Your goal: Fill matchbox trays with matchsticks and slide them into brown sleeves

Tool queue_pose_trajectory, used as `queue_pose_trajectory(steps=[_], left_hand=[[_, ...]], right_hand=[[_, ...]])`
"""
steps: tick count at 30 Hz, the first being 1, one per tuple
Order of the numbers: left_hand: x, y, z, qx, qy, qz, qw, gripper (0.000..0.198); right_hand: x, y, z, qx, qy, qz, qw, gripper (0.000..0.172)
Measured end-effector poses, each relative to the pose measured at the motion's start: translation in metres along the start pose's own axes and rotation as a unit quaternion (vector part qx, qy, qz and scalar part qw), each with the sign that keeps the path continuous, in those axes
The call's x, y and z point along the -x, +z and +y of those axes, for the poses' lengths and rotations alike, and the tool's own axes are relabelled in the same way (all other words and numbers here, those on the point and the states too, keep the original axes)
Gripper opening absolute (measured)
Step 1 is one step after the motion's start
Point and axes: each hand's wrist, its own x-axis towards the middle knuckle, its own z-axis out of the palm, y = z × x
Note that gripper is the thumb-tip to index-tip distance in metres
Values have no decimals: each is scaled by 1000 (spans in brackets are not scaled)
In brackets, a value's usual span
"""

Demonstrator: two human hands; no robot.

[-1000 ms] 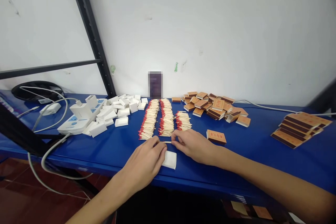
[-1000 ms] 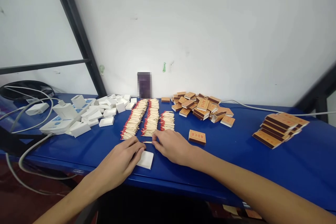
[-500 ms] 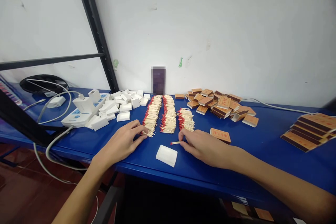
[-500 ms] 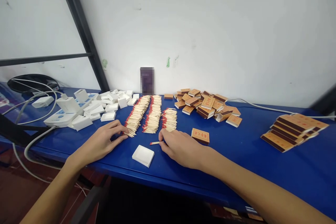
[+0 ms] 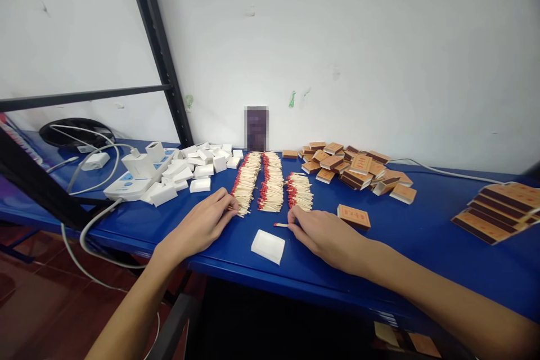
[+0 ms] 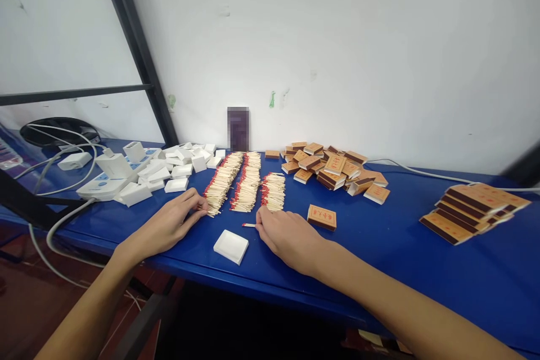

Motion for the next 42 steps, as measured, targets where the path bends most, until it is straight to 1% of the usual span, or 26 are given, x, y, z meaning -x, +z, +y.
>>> queue_pose_trajectory(steps=[5, 8, 10, 12, 14, 16, 18, 21, 23, 25, 28, 31, 33, 35, 37, 39, 42], left_hand=[[2, 0, 3, 18, -1, 24, 1000, 24], [2, 0, 3, 19, 3, 37, 999, 22], [2, 0, 2, 20, 11, 42, 999, 20], [2, -1, 3, 24, 19, 50, 998, 18], [1, -2, 6, 39, 24, 64, 997, 15], [0, -1, 15, 71, 30, 76, 994, 11], [-1, 1, 27, 105, 44, 65, 991, 8], [0, 5, 42, 126, 73, 3, 989, 5], [1, 5, 44, 121, 74, -27, 990, 8], [3, 3, 38, 100, 54, -23, 993, 13], [6, -4, 18, 42, 12, -3, 999, 15], [8, -9, 1, -5, -15, -5, 1000, 15], [8, -9, -5, -18, -16, -6, 1000, 17], [8, -7, -6, -24, -4, -4, 1000, 18], [7, -6, -6, -28, 8, -4, 1000, 19], [5, -5, -5, -31, 16, -5, 999, 19], [2, -7, -4, -43, 24, -13, 999, 18]], right_hand=[[-3, -2, -3, 45, 5, -11, 999, 19], [-3, -4, -5, 38, 10, 13, 999, 16], [-1, -5, -9, -1, 1, 50, 999, 12], [2, -4, -16, -67, -24, 85, 994, 8], [5, -3, -24, -127, -54, 97, 986, 6], [7, -2, -29, -158, -69, 96, 980, 6], [7, -2, -27, -168, -62, 110, 978, 6], [5, -2, -16, -152, -25, 140, 978, 5], [3, -2, -7, -114, 1, 124, 986, 3], [2, 0, -1, -76, 14, 85, 993, 4], [0, 2, 2, -48, 9, 39, 998, 11], [0, 1, 2, -52, 6, 29, 998, 15], [0, -1, -2, -83, 10, 41, 996, 14], [2, -5, -10, -144, 7, 64, 988, 13], [4, -9, -21, -222, -8, 80, 972, 14], [6, -10, -32, -280, -14, 78, 957, 14], [9, -9, -39, -293, -5, 80, 953, 14]])
